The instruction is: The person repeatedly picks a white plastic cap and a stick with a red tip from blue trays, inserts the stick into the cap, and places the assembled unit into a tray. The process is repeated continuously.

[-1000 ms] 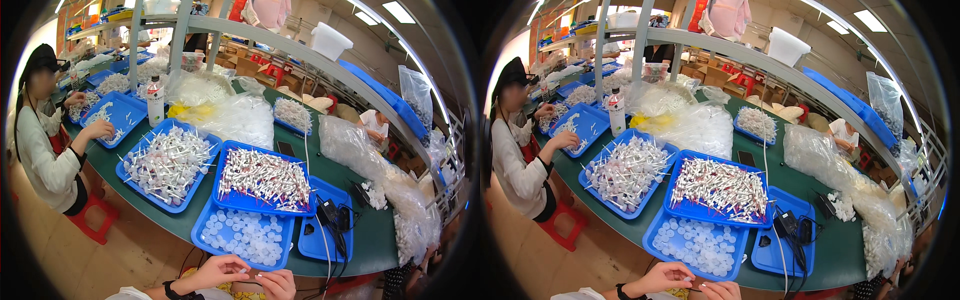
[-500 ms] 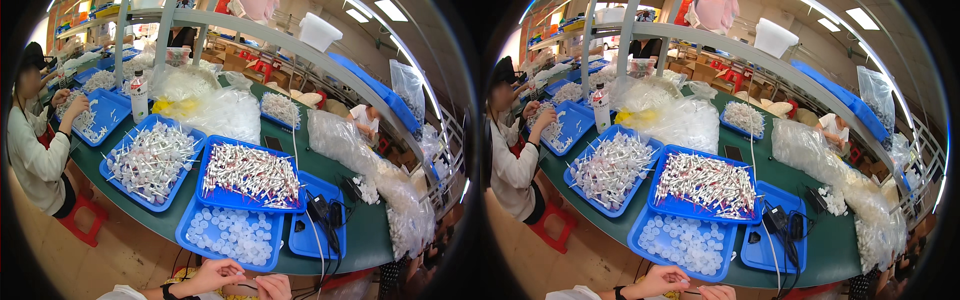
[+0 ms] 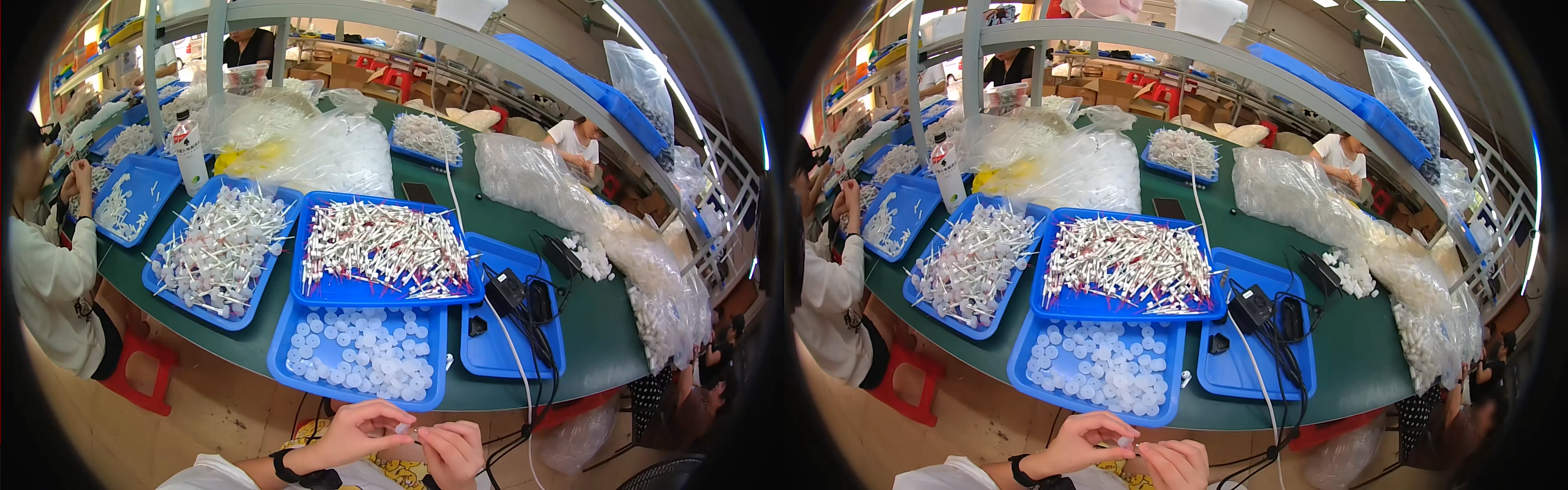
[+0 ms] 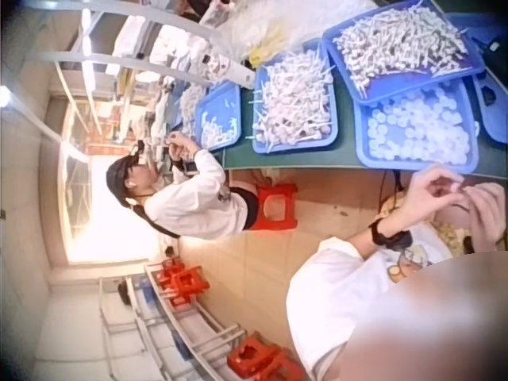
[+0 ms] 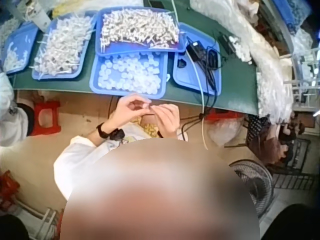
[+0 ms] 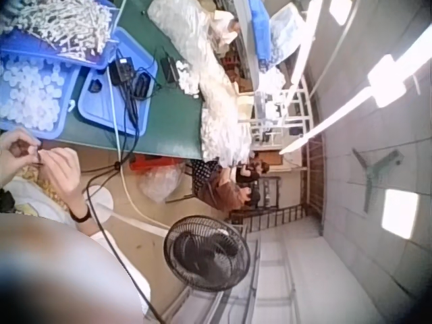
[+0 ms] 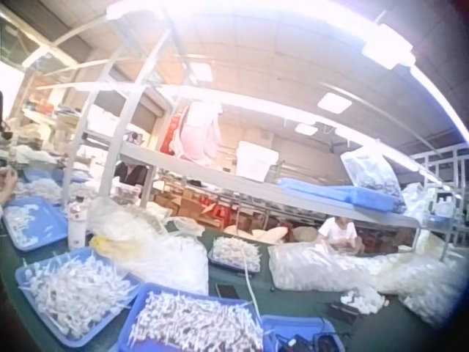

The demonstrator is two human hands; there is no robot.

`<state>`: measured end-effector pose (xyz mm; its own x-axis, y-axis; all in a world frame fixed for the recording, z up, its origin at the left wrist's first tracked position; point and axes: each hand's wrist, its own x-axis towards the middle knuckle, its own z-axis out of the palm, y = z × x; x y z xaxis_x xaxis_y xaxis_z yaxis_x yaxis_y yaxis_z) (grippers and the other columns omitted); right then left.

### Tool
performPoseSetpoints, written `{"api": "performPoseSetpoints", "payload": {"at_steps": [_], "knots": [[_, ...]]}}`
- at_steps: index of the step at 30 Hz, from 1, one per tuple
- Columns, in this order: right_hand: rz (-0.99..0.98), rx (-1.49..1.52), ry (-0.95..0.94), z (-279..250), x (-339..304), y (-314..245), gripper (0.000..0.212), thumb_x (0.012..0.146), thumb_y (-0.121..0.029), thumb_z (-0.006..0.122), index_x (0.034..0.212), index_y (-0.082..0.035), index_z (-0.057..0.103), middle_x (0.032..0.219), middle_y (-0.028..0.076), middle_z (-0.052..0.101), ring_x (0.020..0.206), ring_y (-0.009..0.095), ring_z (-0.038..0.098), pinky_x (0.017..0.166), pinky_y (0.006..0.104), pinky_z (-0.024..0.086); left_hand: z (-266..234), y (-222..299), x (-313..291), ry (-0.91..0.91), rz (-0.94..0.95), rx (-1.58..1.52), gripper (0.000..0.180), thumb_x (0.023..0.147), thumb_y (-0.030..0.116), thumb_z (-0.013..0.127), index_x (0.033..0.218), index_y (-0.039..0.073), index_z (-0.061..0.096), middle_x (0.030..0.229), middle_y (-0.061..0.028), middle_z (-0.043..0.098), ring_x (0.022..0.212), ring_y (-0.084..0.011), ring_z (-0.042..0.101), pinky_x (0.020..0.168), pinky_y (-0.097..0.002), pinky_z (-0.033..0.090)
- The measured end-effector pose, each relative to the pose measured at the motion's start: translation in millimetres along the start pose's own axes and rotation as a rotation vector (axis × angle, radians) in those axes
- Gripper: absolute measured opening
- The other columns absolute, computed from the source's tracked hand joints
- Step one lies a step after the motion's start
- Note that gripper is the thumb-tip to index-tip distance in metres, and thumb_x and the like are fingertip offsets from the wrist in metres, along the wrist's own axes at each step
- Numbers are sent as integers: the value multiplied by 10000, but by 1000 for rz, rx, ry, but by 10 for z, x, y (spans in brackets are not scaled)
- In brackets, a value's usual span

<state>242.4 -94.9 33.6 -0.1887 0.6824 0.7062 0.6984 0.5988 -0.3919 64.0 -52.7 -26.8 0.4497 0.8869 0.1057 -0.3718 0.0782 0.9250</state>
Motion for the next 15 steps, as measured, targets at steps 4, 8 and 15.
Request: {"api": "performPoseSetpoints", "payload": {"at_steps": [4, 8, 15], "knots": [[5, 8, 28, 13, -82, 28, 304, 692, 75, 769, 977, -25, 743, 933, 98, 713, 889, 284, 653, 795, 399, 527, 72, 101, -8, -3, 64, 23, 286, 867, -87, 708, 1146, -27, 679, 1206, -165, 648, 1062, -216, 683, 910, -313, 601], [-16, 50, 18, 4, -53, 12, 294, 689, 75, 776, 964, -20, 735, 928, 99, 713, 883, 289, 658, 789, 401, 531, 97, 115, -39, 4, 84, 147, 265, 898, -5, 711, 1162, 0, 697, 1185, -122, 673, 1048, -175, 678, 893, -289, 591], [5, 96, 4, 14, -98, 38, 250, 719, 70, 778, 948, -2, 710, 882, 117, 702, 795, 293, 664, 743, 400, 529, 23, 75, -59, -27, 134, 253, 241, 890, 42, 736, 1130, 21, 734, 1061, -85, 727, 994, -154, 695, 816, -275, 583]]}}
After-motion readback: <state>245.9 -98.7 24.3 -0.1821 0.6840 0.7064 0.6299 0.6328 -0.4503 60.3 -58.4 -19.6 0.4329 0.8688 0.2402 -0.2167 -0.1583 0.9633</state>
